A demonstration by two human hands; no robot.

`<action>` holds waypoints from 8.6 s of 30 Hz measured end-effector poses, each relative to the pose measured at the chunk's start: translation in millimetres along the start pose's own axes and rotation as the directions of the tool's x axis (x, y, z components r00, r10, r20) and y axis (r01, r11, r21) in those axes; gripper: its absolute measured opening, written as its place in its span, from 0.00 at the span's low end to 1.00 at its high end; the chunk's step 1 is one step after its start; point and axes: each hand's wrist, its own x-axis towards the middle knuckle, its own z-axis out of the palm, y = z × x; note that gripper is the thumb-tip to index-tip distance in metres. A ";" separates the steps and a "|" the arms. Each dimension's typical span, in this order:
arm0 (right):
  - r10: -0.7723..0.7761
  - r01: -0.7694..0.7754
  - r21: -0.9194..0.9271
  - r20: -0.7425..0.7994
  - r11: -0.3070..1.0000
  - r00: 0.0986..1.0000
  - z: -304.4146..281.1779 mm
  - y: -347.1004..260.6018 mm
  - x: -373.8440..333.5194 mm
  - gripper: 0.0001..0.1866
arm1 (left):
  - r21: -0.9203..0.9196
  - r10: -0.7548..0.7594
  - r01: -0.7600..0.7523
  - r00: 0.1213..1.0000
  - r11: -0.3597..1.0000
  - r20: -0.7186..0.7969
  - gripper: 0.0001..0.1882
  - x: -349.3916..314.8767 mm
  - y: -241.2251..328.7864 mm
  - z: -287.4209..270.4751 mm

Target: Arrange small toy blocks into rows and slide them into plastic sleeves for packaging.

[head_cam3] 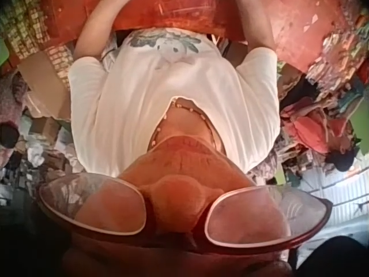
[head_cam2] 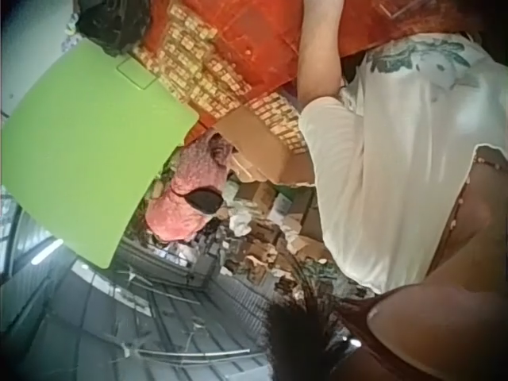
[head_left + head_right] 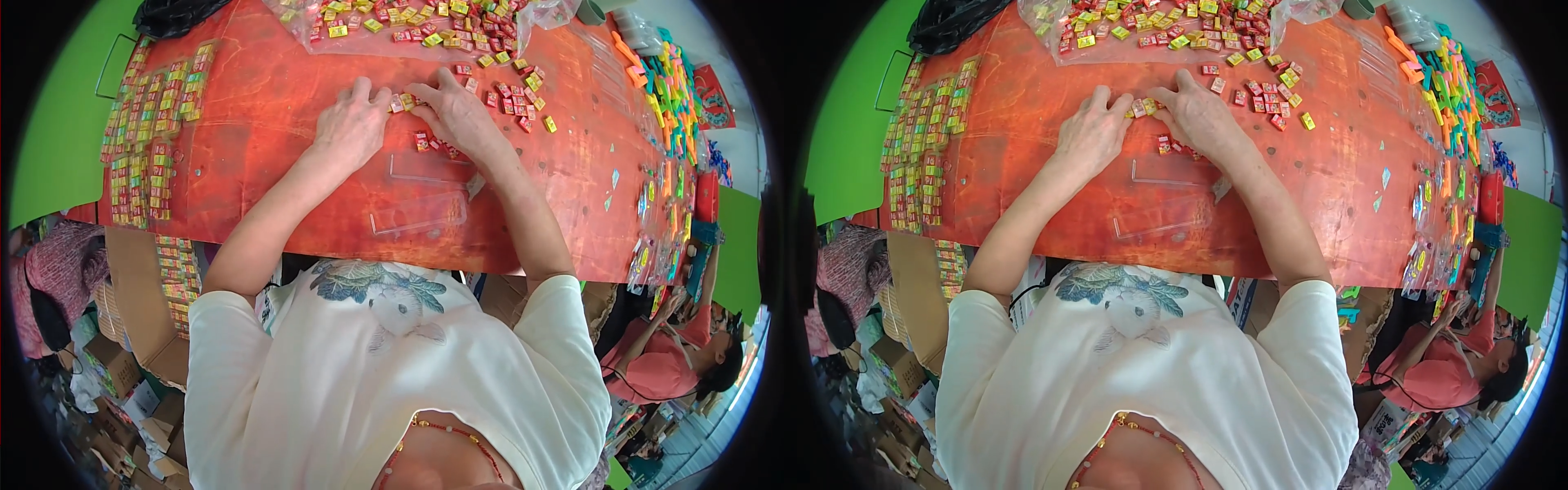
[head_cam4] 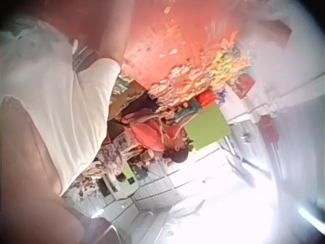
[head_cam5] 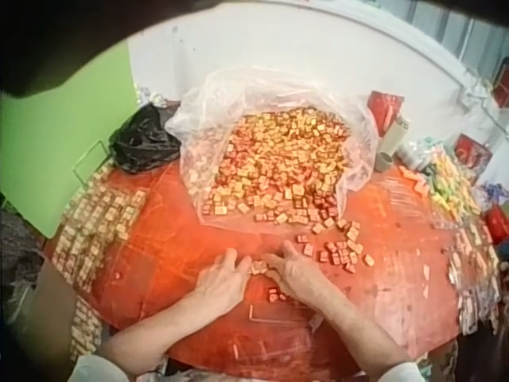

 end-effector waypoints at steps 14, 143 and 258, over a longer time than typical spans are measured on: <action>0.275 -0.275 0.009 -0.065 0.961 0.959 -25.9 -58.6 -108.9 0.19 | -0.033 0.337 -0.338 0.941 0.941 -0.021 0.22 -49.0 48.4 -3.2; 0.128 -0.175 -0.135 -0.303 0.975 0.944 17.0 -60.4 -35.9 0.11 | -0.058 0.135 -0.136 0.991 0.989 -0.014 0.17 -11.4 -44.2 -19.3; 0.058 -0.140 -0.287 -0.277 0.948 0.959 12.6 11.8 45.1 0.15 | -0.081 -0.046 0.028 0.974 0.996 -0.222 0.31 -59.4 -50.6 -25.8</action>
